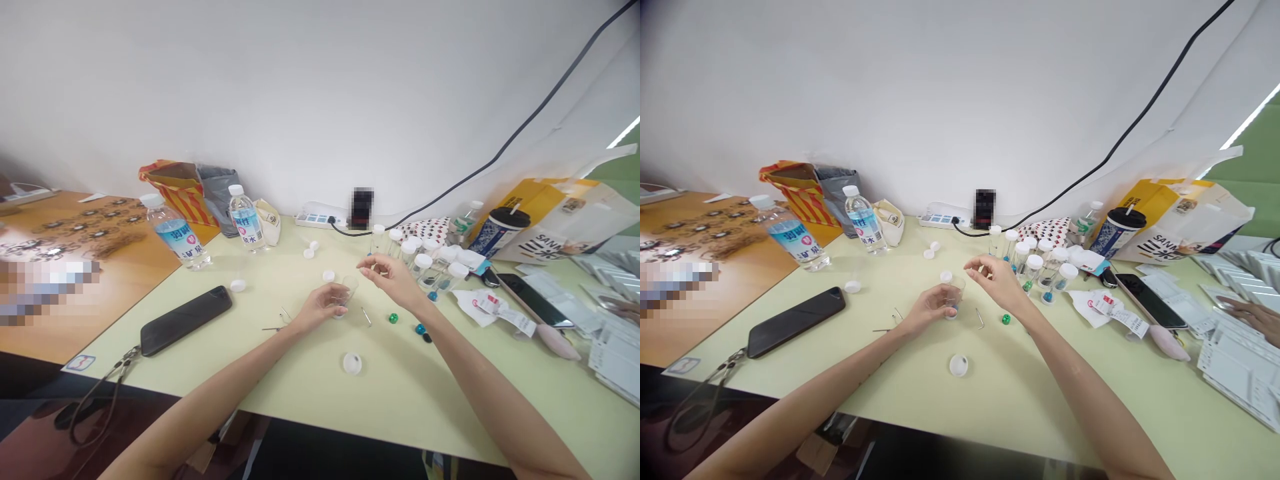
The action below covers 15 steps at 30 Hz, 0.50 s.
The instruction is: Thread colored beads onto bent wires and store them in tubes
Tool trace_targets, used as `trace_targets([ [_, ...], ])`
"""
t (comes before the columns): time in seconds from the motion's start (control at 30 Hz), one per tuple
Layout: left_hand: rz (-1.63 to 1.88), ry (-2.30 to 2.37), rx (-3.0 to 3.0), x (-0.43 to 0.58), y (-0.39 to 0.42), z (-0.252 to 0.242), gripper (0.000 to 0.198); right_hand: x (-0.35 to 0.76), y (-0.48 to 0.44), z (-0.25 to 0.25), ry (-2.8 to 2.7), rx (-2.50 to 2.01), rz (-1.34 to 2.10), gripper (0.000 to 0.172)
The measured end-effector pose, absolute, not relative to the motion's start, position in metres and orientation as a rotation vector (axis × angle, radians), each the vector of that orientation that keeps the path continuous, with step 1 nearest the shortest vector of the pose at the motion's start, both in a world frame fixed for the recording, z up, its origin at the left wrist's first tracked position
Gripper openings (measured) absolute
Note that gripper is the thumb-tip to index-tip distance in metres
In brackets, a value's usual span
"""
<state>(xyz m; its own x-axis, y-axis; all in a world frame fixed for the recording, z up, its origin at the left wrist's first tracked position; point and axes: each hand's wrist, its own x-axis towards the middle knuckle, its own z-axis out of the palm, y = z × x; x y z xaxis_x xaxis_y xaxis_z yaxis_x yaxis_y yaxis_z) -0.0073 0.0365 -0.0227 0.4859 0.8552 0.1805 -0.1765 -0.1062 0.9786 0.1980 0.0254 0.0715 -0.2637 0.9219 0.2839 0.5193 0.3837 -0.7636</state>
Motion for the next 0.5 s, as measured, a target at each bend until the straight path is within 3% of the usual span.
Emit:
trace_targets([
  [0.23,0.946,0.582,1.455,-0.008,0.035,-0.023,0.037,0.199,0.053,0.034,-2.027,-1.386,0.744,0.023],
  [0.43,0.871,0.529,1.505,-0.008,0.029,-0.021,0.038,0.169,0.086,0.018,-2.303,-1.439,0.744,0.042],
  [0.5,0.877,0.516,1.513,-0.009,0.029,-0.021,0.037,0.154,0.094,0.019,-2.398,-1.427,0.76,0.039],
])
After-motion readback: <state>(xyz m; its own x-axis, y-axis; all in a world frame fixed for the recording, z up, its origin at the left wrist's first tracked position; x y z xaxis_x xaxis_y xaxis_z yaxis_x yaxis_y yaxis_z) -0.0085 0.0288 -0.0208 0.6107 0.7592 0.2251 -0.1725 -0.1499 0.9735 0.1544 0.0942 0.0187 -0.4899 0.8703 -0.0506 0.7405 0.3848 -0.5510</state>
